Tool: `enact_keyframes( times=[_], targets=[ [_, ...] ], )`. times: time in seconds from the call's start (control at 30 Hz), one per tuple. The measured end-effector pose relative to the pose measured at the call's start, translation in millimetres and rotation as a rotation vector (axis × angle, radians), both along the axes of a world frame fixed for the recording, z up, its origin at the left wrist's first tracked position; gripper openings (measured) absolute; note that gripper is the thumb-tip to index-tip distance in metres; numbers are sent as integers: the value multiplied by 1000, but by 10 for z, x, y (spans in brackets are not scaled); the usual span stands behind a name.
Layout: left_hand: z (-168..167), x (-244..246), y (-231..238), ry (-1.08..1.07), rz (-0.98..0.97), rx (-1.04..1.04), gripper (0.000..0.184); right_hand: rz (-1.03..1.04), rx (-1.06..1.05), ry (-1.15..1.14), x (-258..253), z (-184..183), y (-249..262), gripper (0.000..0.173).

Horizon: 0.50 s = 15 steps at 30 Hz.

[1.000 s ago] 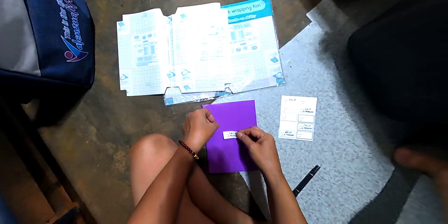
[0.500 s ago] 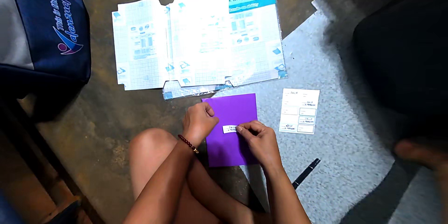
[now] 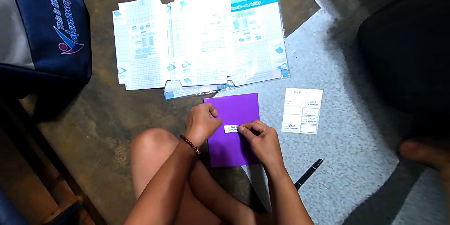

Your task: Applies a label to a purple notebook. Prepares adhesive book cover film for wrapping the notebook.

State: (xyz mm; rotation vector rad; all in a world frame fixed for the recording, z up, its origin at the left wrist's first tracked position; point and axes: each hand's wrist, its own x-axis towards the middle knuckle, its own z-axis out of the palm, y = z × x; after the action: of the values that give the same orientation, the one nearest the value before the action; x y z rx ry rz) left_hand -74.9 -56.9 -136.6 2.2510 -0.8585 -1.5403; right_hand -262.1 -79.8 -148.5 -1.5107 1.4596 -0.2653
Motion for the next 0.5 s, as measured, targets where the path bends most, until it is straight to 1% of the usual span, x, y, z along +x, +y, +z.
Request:
enact_keyframes(
  times=[0.27,0.5],
  targets=[
    [77,-21,-23,-40,-120,15,22,17,-17,0,-8,-13,0,10],
    [119,-54,-33,-87,-182,14,22,19,-8,2,-4,0,-3,9]
  ],
)
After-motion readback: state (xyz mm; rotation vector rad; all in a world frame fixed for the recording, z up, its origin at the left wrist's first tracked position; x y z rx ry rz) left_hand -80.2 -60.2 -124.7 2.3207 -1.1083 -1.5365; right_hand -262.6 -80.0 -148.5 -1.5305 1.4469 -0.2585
